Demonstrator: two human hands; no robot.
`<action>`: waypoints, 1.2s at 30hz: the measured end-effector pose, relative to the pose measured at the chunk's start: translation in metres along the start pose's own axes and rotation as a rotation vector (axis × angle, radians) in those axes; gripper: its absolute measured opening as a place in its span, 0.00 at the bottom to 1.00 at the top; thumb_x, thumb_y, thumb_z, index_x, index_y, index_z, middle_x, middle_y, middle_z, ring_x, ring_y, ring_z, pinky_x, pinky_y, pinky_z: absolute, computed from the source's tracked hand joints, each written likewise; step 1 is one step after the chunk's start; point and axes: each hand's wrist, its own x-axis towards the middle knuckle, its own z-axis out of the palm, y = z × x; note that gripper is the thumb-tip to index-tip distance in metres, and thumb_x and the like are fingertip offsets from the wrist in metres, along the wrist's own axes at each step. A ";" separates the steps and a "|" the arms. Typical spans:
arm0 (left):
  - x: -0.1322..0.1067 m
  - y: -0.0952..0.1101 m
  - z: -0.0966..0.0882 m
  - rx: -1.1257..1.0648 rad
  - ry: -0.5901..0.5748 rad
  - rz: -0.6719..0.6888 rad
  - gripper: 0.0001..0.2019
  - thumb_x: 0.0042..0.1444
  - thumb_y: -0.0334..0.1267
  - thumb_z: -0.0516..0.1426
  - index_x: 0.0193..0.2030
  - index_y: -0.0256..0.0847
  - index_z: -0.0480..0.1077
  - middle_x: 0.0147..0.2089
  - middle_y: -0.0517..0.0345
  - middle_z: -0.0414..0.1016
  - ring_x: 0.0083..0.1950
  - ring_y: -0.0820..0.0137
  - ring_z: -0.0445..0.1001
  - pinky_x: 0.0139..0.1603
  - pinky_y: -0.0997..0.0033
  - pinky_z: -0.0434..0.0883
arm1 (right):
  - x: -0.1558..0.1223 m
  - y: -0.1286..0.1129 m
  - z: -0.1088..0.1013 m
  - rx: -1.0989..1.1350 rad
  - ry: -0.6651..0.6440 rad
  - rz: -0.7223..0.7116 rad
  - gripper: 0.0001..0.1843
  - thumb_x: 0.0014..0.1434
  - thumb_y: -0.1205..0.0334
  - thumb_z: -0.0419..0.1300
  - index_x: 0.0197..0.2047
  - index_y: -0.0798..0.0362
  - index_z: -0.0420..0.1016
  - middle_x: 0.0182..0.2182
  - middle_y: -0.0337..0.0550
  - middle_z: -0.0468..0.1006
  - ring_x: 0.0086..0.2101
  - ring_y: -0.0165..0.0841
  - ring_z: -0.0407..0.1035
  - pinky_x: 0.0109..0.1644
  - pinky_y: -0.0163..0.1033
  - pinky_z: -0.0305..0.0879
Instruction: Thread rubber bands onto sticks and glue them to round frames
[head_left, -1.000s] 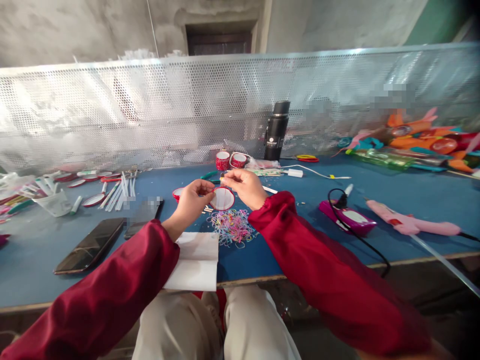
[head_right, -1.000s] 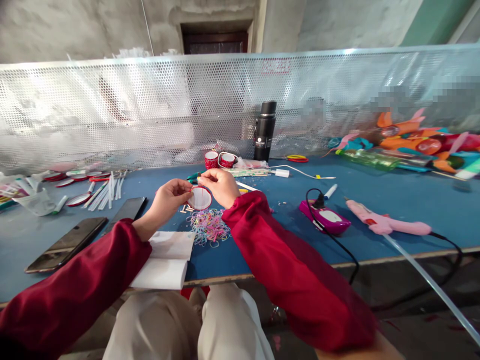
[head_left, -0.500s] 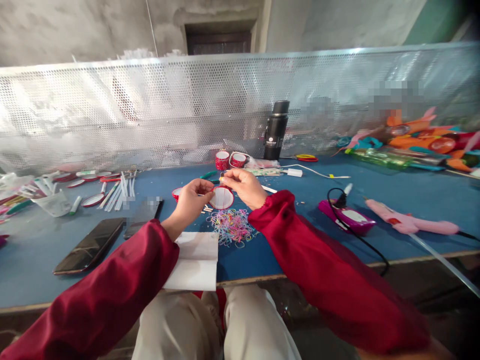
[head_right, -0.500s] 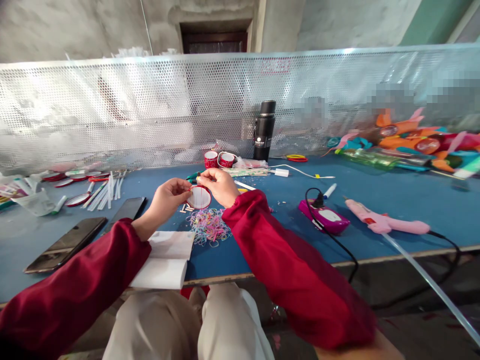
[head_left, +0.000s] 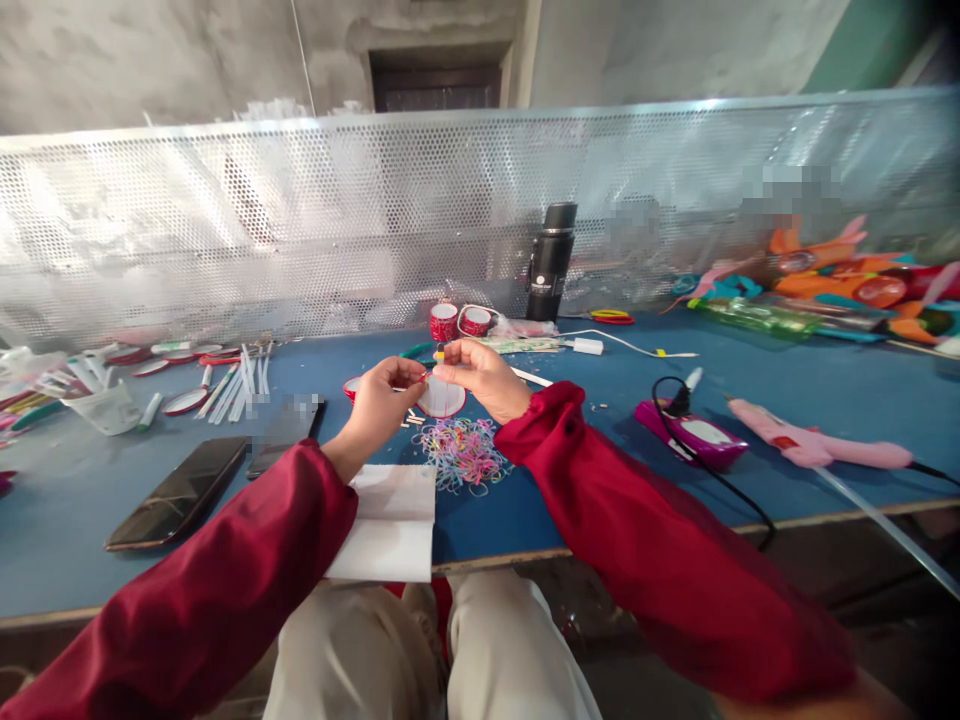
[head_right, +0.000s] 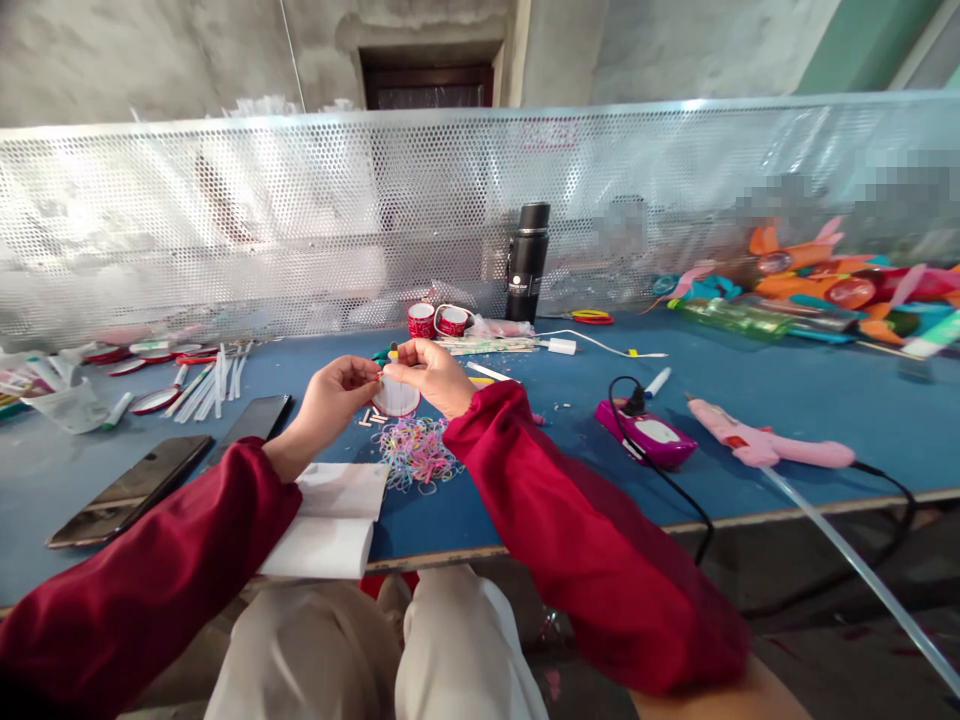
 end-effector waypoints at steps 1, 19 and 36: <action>0.000 0.001 0.000 -0.006 0.004 -0.001 0.11 0.46 0.37 0.65 0.37 0.38 0.74 0.33 0.57 0.75 0.32 0.72 0.72 0.34 0.71 0.71 | -0.001 0.000 0.000 0.006 -0.002 0.003 0.19 0.46 0.56 0.73 0.40 0.49 0.72 0.37 0.38 0.75 0.39 0.32 0.70 0.48 0.43 0.68; 0.002 0.002 0.000 -0.045 0.068 -0.008 0.14 0.45 0.39 0.66 0.39 0.37 0.73 0.34 0.57 0.75 0.33 0.72 0.73 0.35 0.71 0.72 | -0.003 0.007 0.006 0.250 -0.012 0.108 0.25 0.41 0.62 0.74 0.42 0.48 0.72 0.40 0.39 0.77 0.42 0.33 0.72 0.52 0.43 0.68; 0.002 0.005 -0.003 -0.012 0.122 0.048 0.11 0.47 0.37 0.65 0.39 0.38 0.74 0.36 0.55 0.77 0.34 0.73 0.73 0.36 0.71 0.71 | -0.008 0.000 0.008 0.274 -0.028 0.224 0.21 0.52 0.42 0.68 0.41 0.49 0.75 0.38 0.41 0.81 0.36 0.35 0.73 0.41 0.42 0.70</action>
